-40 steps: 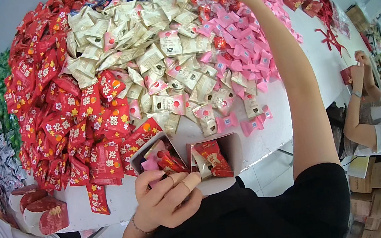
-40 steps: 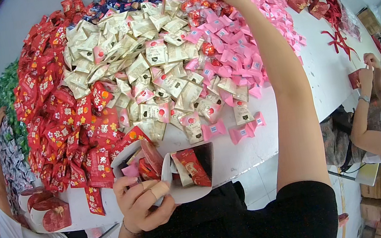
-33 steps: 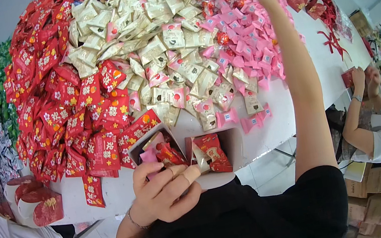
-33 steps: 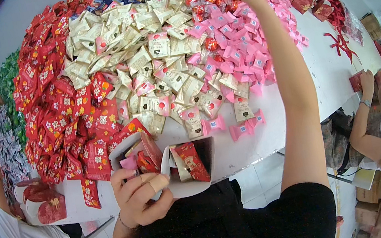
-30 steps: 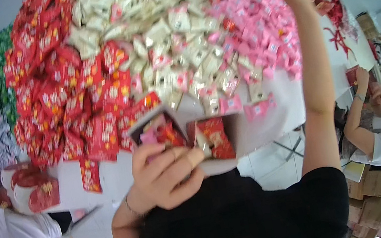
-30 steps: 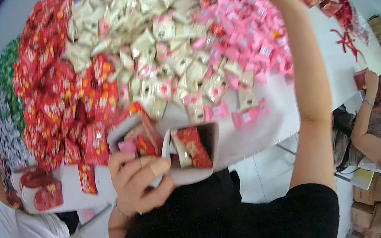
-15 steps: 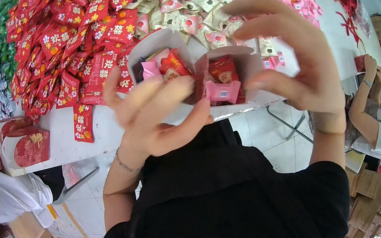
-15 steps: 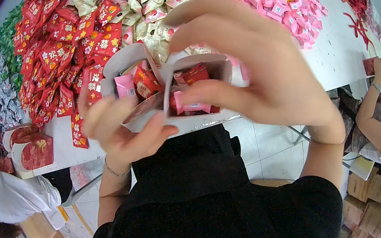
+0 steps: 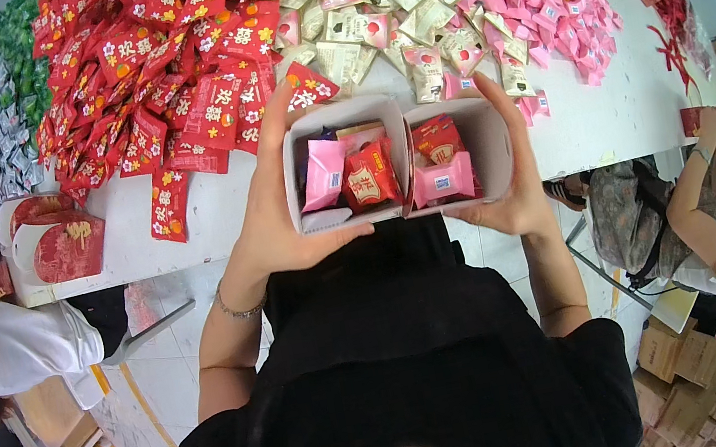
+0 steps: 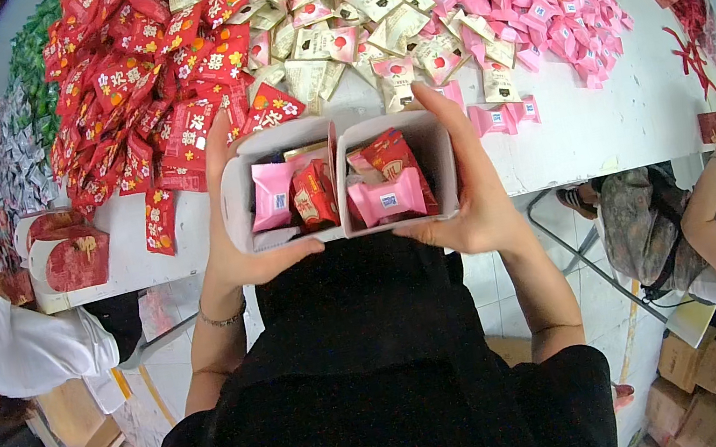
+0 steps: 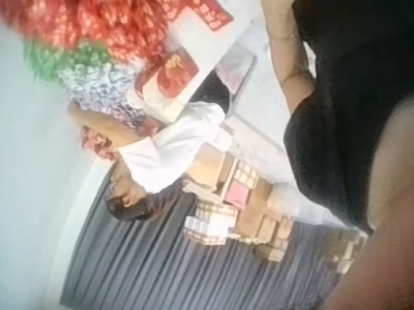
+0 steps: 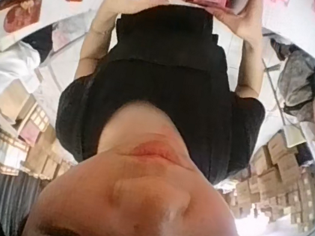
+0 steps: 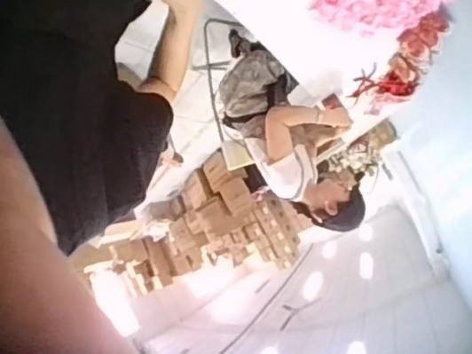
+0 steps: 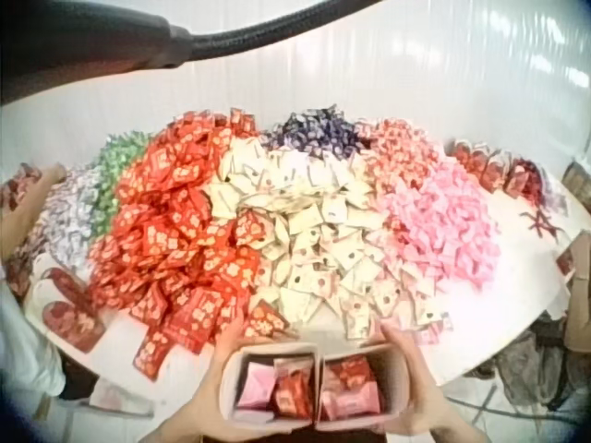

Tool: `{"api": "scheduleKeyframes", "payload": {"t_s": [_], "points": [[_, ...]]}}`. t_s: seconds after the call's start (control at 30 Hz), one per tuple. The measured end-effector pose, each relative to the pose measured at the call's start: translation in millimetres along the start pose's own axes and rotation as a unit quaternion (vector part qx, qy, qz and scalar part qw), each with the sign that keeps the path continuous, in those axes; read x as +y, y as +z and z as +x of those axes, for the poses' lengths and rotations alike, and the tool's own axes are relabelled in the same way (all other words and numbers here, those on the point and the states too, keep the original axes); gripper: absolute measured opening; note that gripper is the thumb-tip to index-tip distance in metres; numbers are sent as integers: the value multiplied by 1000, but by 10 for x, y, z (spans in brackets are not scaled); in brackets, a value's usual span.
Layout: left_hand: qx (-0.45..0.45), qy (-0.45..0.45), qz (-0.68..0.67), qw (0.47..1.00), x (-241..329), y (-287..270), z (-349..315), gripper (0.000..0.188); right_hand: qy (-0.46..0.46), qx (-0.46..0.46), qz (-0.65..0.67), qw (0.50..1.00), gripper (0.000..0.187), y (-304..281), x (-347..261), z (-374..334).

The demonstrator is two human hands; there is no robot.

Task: The person assembles small gift boxes by placing assorted wrapped candies and red packets into open cardboard containers. They then close the boxes and tie them with red ribbons. The process is repeated continuously with multiple boxes.

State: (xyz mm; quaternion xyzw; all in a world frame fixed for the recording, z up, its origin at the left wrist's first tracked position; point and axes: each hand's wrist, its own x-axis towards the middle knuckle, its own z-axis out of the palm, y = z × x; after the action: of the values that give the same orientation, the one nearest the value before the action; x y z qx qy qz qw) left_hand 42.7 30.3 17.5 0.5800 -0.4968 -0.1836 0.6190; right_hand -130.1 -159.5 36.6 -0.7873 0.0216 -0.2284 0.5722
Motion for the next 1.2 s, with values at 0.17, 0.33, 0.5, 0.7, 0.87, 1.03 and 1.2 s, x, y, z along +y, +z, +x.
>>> {"api": "scheduleKeyframes", "payload": {"t_s": [0.17, 0.33, 0.5, 0.7, 0.87, 1.03, 1.2], "points": [[4, 5, 3, 1000, -47, 95, -7, 124, -36, -52, -113, 992, 117, -82, 304, 55], [30, 10, -96, 995, -91, 154, -108, 131, -21, 19, 87, 996, 143, 141, 304, -60], [25, 29, -20, 999, -172, 198, -83, 132, -71, 81, 15, 994, 138, 120, 421, -81], [29, 111, 58, 992, -105, 271, -124, 129, -159, 64, -445, 879, 81, 173, -397, -242], [15, 122, 105, 987, -22, 450, -88, 117, -42, 0, -479, 877, 35, 276, -614, -37], [46, 59, 77, 994, -153, 445, -272, 132, -130, 14, -449, 884, 24, 221, -517, -47], [107, 114, 137, 978, -89, 432, -317, 133, -207, 81, -422, 879, 15, 241, -475, -110]]}}
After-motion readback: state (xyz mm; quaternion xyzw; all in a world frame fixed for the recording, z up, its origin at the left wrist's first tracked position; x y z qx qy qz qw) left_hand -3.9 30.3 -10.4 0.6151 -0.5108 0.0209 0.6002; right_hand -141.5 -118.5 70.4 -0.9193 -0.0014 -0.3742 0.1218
